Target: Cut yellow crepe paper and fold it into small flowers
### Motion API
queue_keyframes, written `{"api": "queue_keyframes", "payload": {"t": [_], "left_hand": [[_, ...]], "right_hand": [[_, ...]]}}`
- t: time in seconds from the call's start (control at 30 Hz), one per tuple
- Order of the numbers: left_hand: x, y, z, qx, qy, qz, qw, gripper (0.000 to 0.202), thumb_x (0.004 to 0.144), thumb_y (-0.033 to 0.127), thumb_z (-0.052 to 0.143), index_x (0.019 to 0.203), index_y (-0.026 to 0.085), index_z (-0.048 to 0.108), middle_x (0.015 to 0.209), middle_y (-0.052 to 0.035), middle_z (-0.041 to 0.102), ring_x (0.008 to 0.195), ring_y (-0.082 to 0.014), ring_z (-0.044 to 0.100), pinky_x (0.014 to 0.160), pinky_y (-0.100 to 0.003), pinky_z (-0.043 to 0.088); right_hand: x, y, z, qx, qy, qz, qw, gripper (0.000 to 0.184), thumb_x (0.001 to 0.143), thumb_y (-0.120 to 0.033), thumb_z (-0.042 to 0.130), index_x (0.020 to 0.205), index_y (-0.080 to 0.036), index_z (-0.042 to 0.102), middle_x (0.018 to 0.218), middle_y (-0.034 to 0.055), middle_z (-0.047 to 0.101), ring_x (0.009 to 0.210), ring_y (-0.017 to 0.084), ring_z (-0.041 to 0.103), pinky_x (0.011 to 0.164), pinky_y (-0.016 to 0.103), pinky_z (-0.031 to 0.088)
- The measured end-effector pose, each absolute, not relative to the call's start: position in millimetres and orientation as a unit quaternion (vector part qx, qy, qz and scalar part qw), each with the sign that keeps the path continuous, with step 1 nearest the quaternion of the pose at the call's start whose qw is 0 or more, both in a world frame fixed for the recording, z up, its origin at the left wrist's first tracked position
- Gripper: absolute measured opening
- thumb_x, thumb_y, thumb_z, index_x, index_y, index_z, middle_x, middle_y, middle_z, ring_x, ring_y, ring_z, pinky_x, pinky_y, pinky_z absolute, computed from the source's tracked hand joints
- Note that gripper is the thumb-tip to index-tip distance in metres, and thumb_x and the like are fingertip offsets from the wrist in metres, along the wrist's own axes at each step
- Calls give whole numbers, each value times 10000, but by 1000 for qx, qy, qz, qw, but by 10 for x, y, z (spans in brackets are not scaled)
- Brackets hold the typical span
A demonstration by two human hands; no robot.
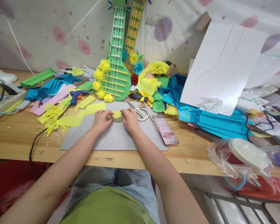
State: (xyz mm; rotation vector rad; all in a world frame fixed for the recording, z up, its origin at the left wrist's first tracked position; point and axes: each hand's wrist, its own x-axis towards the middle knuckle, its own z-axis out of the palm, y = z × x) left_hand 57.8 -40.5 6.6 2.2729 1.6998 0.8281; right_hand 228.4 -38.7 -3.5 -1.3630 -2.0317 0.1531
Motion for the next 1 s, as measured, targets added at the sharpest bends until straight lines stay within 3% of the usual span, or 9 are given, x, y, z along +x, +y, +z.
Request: {"api": "queue_keyframes", "payload": {"t": [0.2, 0.33, 0.47, 0.7, 0.87, 1.0], "left_hand": [[705, -466, 115, 762, 584, 280, 26, 301, 719, 121, 476, 990, 223, 560, 859, -38, 662, 943, -228, 489, 925, -401, 240], [799, -503, 111, 784, 569, 247, 9, 333, 723, 118, 454, 1034, 201, 544, 907, -67, 655, 951, -236, 486, 906, -399, 250], [777, -507, 104, 784, 568, 248, 36, 373, 703, 179, 508, 1073, 215, 532, 858, -42, 662, 926, -230, 500, 905, -389, 258], [607, -464, 110, 739, 604, 288, 75, 289, 705, 159, 497, 967, 242, 586, 842, 0, 671, 900, -199, 517, 891, -370, 280], [580, -431, 79, 759, 602, 240, 62, 119, 727, 243, 530, 759, 251, 643, 892, -23, 655, 964, -223, 485, 860, -391, 290], [590, -433, 69, 757, 611, 226, 54, 121, 718, 283, 555, 765, 246, 659, 874, -40, 641, 958, -233, 480, 835, -392, 305]], "right_hand": [[2216, -437, 13, -491, -808, 30, 324, 426, 715, -105, 487, 1130, -197, 523, 1109, 45, 605, 1006, 247, 436, 880, 392, 340], [2179, -434, 2, -497, -811, 56, 303, 418, 732, -95, 479, 1138, -192, 500, 964, 41, 660, 917, 230, 491, 819, 375, 358], [2204, -399, -45, -531, -787, 86, 303, 327, 749, -105, 479, 1057, -203, 525, 844, 20, 678, 859, 215, 528, 799, 363, 375], [2246, -396, -53, -521, -783, 100, 326, 390, 713, -44, 458, 1048, -223, 547, 865, 14, 681, 933, 205, 491, 826, 346, 412], [2252, -416, -50, -506, -796, 110, 315, 419, 713, -55, 475, 1094, -220, 533, 938, 22, 665, 940, 198, 470, 826, 342, 424], [2218, -431, -55, -475, -823, 110, 292, 392, 740, -79, 479, 1099, -228, 524, 955, 21, 657, 935, 191, 487, 792, 326, 428]]}}
